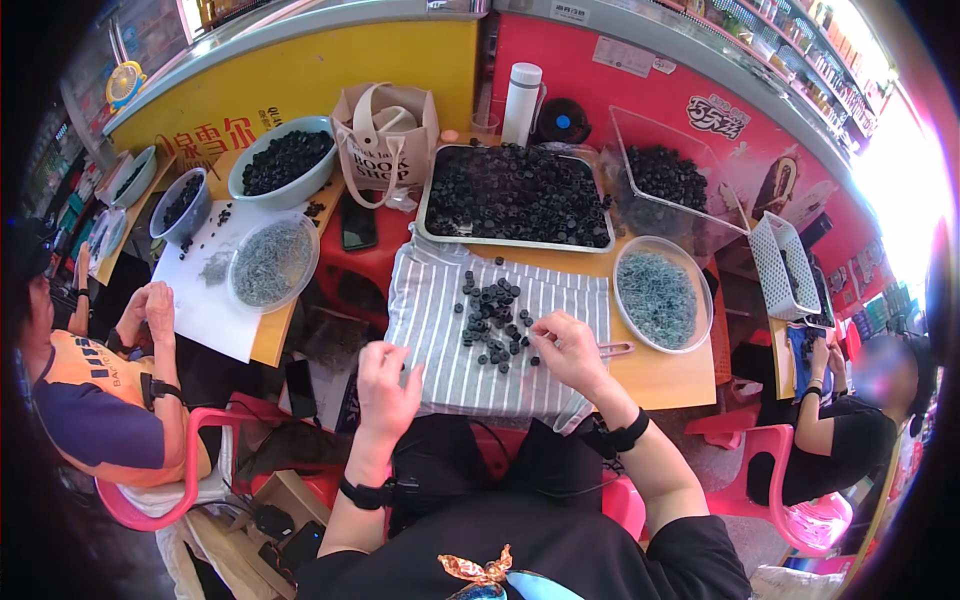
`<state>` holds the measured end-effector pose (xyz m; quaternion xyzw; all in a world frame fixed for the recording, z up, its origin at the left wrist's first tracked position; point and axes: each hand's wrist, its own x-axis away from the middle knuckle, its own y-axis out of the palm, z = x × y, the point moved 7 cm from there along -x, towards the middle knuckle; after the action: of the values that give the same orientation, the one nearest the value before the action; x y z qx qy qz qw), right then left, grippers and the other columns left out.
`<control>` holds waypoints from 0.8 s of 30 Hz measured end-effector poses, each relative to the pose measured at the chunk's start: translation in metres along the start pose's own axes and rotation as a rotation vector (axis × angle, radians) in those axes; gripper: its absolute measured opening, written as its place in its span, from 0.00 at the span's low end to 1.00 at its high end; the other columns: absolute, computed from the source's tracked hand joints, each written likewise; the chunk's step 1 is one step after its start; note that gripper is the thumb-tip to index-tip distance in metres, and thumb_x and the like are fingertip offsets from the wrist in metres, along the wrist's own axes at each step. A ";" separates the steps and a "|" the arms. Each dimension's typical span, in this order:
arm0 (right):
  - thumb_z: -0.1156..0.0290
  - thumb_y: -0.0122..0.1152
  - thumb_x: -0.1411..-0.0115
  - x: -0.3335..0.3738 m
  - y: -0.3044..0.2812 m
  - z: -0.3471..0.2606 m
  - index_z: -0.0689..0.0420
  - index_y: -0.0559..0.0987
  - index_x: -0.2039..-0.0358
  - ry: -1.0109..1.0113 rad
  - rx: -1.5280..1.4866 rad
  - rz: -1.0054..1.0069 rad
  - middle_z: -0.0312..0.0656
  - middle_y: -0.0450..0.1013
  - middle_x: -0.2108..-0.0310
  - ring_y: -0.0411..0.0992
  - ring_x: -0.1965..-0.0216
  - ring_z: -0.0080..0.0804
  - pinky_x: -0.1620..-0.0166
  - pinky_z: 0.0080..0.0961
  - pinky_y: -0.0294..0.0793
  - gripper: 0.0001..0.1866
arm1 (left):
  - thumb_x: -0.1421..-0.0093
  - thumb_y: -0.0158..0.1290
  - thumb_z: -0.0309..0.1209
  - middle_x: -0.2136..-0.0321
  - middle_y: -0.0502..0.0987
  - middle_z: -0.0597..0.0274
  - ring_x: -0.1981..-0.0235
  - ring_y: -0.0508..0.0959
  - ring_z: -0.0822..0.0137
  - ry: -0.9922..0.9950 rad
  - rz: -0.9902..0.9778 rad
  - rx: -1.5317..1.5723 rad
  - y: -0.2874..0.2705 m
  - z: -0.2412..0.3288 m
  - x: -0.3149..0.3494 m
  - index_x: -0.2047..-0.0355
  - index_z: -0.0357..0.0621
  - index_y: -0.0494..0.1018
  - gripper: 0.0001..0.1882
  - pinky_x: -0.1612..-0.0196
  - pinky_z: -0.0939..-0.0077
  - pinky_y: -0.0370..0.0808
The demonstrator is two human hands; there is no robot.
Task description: Sorting and inspecting small black plastic or rubber components on a worktable.
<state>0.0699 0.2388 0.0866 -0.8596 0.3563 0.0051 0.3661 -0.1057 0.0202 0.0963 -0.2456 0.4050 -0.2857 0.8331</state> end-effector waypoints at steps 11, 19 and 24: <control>0.73 0.66 0.49 0.024 -0.006 0.008 0.58 0.80 0.67 0.125 0.075 0.023 0.45 0.75 0.69 0.75 0.68 0.48 0.65 0.41 0.74 0.08 | 0.50 0.55 0.14 0.69 0.74 0.52 0.66 0.76 0.52 0.005 -0.028 0.251 0.025 0.015 -0.011 0.67 0.33 0.77 0.09 0.62 0.66 0.73; 0.73 0.67 0.50 0.002 0.020 -0.024 0.57 0.79 0.67 -0.083 0.193 0.124 0.44 0.73 0.66 0.73 0.59 0.47 0.59 0.40 0.74 0.10 | 0.50 0.58 0.15 0.63 0.75 0.52 0.60 0.76 0.52 0.154 -0.039 0.268 0.073 0.045 -0.015 0.64 0.34 0.77 0.12 0.57 0.64 0.74; 0.72 0.67 0.51 -0.011 0.028 -0.020 0.57 0.78 0.68 -0.034 0.275 0.113 0.44 0.73 0.66 0.73 0.59 0.47 0.60 0.41 0.75 0.09 | 0.48 0.59 0.17 0.64 0.77 0.52 0.62 0.78 0.54 0.074 0.045 0.318 0.063 0.042 -0.014 0.63 0.34 0.78 0.10 0.59 0.66 0.76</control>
<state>0.0394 0.2193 0.0866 -0.7797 0.3950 -0.0087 0.4858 -0.0614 0.0820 0.0867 -0.0909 0.3904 -0.3364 0.8521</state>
